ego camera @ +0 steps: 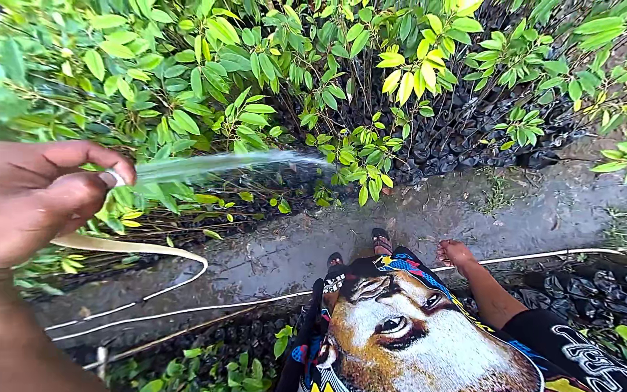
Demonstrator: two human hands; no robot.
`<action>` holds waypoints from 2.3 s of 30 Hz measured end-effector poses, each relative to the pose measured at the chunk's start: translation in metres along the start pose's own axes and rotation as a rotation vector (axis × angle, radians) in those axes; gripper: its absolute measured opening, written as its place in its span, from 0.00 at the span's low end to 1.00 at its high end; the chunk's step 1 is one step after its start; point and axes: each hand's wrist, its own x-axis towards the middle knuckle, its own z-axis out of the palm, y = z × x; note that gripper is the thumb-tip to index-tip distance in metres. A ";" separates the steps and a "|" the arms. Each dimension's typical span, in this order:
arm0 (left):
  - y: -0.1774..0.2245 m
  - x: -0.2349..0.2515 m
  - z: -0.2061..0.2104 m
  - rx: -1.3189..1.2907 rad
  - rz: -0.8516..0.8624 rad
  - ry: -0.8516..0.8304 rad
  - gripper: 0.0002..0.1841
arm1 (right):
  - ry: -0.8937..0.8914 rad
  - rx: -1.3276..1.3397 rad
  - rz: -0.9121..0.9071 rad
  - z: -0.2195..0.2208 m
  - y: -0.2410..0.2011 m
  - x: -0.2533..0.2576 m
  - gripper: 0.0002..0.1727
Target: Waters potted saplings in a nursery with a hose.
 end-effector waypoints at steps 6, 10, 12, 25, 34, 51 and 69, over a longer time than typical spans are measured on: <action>0.017 0.002 0.002 0.095 -0.101 -0.029 0.10 | 0.006 0.008 -0.016 0.002 -0.010 -0.001 0.18; 0.026 0.003 0.007 0.126 -0.106 0.029 0.10 | -0.001 -0.001 -0.023 0.004 -0.012 -0.002 0.19; 0.029 0.004 0.010 0.190 -0.083 -0.031 0.10 | -0.011 -0.012 -0.032 0.006 -0.015 -0.006 0.20; -0.016 0.010 0.015 0.152 0.107 0.101 0.12 | 0.001 -0.014 -0.030 0.009 -0.021 0.000 0.19; -0.014 0.006 0.024 0.231 0.043 0.156 0.15 | 0.009 -0.040 -0.014 0.008 -0.012 -0.004 0.20; -0.026 -0.011 0.043 0.261 0.022 0.189 0.14 | -0.004 -0.035 -0.032 0.006 -0.017 -0.004 0.20; 0.023 -0.009 0.122 0.208 -0.007 0.352 0.12 | 0.004 -0.018 -0.031 0.001 -0.026 -0.002 0.20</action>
